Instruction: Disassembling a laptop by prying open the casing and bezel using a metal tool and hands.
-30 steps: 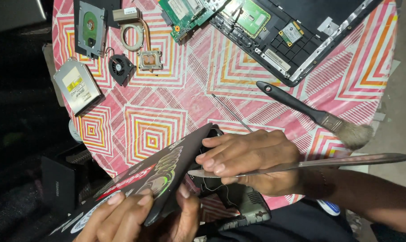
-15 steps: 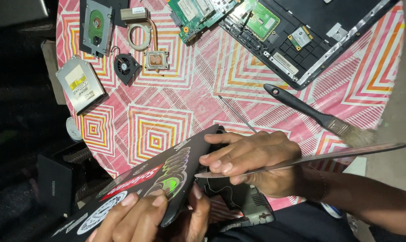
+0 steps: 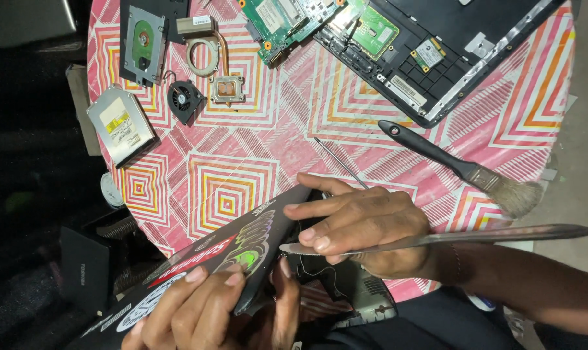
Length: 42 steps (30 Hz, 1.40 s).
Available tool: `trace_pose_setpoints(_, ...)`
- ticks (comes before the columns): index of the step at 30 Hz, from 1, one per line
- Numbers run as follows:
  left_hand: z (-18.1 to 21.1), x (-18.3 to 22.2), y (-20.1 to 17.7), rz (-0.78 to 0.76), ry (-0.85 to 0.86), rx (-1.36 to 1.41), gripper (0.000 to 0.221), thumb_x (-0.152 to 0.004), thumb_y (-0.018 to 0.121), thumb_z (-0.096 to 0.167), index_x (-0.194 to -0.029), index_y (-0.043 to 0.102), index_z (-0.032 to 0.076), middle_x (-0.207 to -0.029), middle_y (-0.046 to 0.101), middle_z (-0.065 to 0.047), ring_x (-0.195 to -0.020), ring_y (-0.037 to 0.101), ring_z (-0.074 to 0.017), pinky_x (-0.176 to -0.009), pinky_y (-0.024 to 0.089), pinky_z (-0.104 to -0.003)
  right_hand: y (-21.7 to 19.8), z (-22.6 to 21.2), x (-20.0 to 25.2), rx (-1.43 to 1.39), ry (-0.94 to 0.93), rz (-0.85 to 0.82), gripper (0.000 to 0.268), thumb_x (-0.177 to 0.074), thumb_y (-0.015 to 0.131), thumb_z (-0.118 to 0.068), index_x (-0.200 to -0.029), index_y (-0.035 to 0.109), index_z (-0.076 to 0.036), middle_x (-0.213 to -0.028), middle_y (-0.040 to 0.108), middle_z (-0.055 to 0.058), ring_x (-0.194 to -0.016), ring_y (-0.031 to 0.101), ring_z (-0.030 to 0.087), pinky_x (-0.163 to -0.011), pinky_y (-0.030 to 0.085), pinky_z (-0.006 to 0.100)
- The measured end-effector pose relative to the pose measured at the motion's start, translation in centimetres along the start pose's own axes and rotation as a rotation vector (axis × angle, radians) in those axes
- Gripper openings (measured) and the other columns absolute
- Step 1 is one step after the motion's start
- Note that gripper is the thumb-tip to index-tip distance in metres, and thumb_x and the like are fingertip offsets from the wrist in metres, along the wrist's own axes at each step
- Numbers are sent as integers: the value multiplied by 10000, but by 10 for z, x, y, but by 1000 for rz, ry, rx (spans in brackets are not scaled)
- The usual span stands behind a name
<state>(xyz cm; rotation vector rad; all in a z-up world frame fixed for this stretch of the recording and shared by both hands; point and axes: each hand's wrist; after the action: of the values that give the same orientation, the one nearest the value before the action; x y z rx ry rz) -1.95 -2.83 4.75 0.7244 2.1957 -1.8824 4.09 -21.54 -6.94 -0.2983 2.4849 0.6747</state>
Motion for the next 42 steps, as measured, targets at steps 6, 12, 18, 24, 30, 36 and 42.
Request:
trace_pose_setpoints(6, 3, 2, 5, 56, 35, 52, 395, -839, 776, 495, -1023, 595, 196, -937, 709, 124, -985, 657, -149, -1130, 198, -360, 3, -4, -2, -69, -38, -112, 300, -1123, 511, -252, -1207, 629, 10, -1189, 703, 228, -1184, 743, 493, -1247, 425, 781)
trace_pose_setpoints(12, 14, 0, 3, 30, -100, 60, 464, -777, 859, 491, -1032, 606, 197, -986, 718, 102, -1043, 640, -184, -1136, 202, -421, 18, -6, -2, -58, 122, 142, 122, -1072, 586, -151, -1089, 658, -54, -1042, 749, 142, -1063, 791, 372, -1114, 636, 647)
trace_pose_setpoints(18, 17, -6, 0, 39, -83, 59, 398, -787, 895, 348, -1008, 622, 161, -923, 690, 50, -1028, 652, -200, -1109, 243, -447, -3, 6, -11, 26, -138, -164, 239, -1092, 503, -180, -1144, 646, 5, -1137, 726, 175, -1098, 788, 401, -1155, 508, 705)
trace_pose_setpoints(24, 17, 0, 1, 18, -100, 41, 407, -800, 878, 364, -1049, 625, 163, -937, 686, 67, -1031, 673, -209, -1140, 231, -436, 17, 1, -6, 34, -43, 93, 83, -1020, 641, -101, -1067, 682, -47, -1045, 764, 118, -1009, 811, 291, -979, 667, 504)
trace_pose_setpoints(30, 19, 0, 1, 33, -100, 48, 407, -778, 863, 340, -1052, 616, 170, -910, 679, 64, -1029, 663, -215, -1119, 223, -447, 5, -5, -22, 130, -49, -66, 179, -1033, 606, -214, -1028, 702, -63, -991, 769, 83, -973, 822, 282, -1061, 578, 576)
trace_pose_setpoints(36, 21, 5, 0, 12, -106, 3, 432, -775, 865, 411, -1027, 606, 174, -886, 684, 84, -1056, 662, -192, -1099, 231, -446, 3, -10, -25, -100, 177, -136, 144, -1025, 642, -206, -1063, 690, -76, -1070, 767, 105, -1062, 796, 268, -1271, 431, 588)
trace_pose_setpoints(42, 19, 6, -1, 63, -49, 10, 417, -811, 823, 434, -1039, 604, 161, -893, 676, 98, -986, 643, -182, -1055, 244, -404, 13, -21, -24, -67, 222, -33, 204, -1041, 556, -148, -1018, 668, 21, -1032, 759, 188, -954, 773, 265, -1195, 521, 564)
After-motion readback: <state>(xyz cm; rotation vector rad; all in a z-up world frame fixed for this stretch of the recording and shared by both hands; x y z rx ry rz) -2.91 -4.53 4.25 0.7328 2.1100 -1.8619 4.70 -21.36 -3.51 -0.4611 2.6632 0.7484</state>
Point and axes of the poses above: each hand's wrist, its own x-axis away from the middle knuckle, its own y-axis out of the palm, z = x × y
